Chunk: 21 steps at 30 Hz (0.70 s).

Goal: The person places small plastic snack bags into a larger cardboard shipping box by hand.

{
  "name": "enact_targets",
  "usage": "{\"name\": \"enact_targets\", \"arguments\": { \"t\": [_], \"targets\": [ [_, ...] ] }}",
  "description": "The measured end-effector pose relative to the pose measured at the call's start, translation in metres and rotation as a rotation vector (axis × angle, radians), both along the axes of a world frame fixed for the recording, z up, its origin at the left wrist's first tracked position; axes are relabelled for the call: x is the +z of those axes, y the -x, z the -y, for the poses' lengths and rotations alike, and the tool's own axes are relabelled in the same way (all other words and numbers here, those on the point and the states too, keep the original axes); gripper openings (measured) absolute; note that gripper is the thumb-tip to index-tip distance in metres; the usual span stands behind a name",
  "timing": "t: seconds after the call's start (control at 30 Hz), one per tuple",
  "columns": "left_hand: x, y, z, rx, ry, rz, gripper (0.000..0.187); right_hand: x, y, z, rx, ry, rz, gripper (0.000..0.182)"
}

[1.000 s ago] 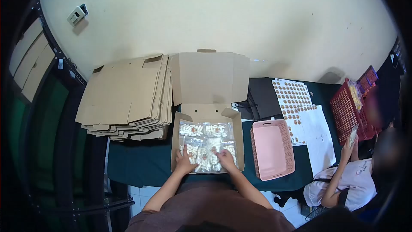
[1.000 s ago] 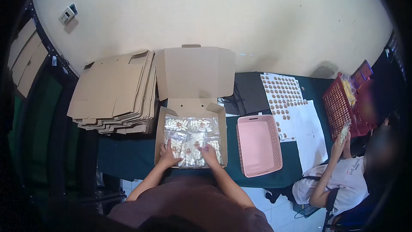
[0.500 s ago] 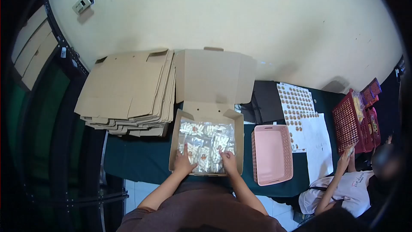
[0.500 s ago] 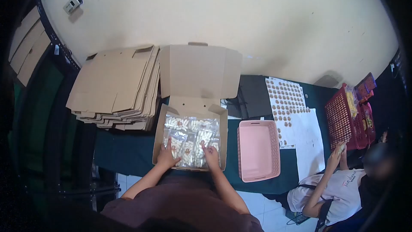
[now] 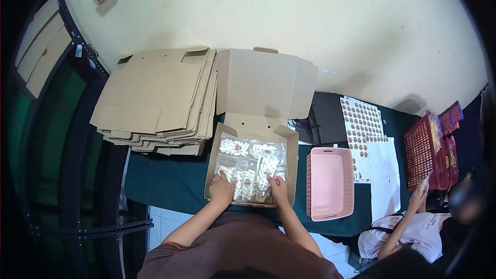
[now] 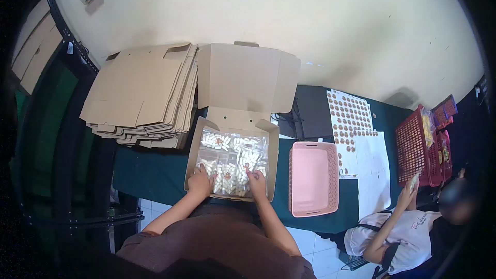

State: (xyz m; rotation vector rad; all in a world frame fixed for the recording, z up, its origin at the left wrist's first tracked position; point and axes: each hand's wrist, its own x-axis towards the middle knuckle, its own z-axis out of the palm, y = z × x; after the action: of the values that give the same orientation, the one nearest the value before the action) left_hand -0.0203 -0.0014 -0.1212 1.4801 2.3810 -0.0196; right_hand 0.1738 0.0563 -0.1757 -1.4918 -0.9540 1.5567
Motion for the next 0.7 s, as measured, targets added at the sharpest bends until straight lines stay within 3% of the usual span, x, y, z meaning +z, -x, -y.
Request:
{"name": "enact_targets", "arguments": {
  "t": [0.03, 0.3, 0.43, 0.47, 0.5, 0.57, 0.6, 0.63, 0.7],
  "targets": [
    [0.009, 0.000, -0.001, 0.026, 0.071, 0.090, 0.072, -0.001, 0.000, -0.001, 0.002, -0.004, 0.000, 0.020],
    [0.003, 0.007, -0.008, -0.112, 0.020, -0.004, 0.071, 0.010, -0.001, -0.002, 0.043, -0.002, 0.032, 0.028],
    [0.014, 0.005, -0.006, -0.190, -0.203, -0.014, 0.065, 0.022, 0.002, 0.002, 0.024, 0.014, -0.025, 0.019],
    [0.020, 0.003, -0.008, -0.207, -0.292, 0.112, 0.060, -0.002, -0.001, -0.001, 0.029, -0.065, -0.019, 0.014],
    [0.021, 0.002, -0.011, -0.208, -0.290, 0.114, 0.060, 0.004, -0.002, 0.000, 0.027, -0.063, -0.018, 0.014],
    [0.020, 0.000, -0.016, -0.208, -0.445, 0.490, 0.056, 0.023, -0.002, 0.001, 0.106, -0.145, -0.199, 0.011],
    [0.019, -0.002, -0.021, -0.194, -0.441, 0.643, 0.054, 0.019, -0.001, 0.000, 0.120, -0.165, -0.190, 0.018],
    [0.015, -0.005, -0.026, -0.192, -0.440, 0.645, 0.054, 0.032, 0.003, 0.000, 0.121, -0.162, -0.189, 0.018],
    [0.009, -0.013, -0.037, -0.090, -0.427, 1.313, 0.055, 0.061, 0.011, 0.001, 0.192, -0.209, -0.227, 0.014]
  ]
}}
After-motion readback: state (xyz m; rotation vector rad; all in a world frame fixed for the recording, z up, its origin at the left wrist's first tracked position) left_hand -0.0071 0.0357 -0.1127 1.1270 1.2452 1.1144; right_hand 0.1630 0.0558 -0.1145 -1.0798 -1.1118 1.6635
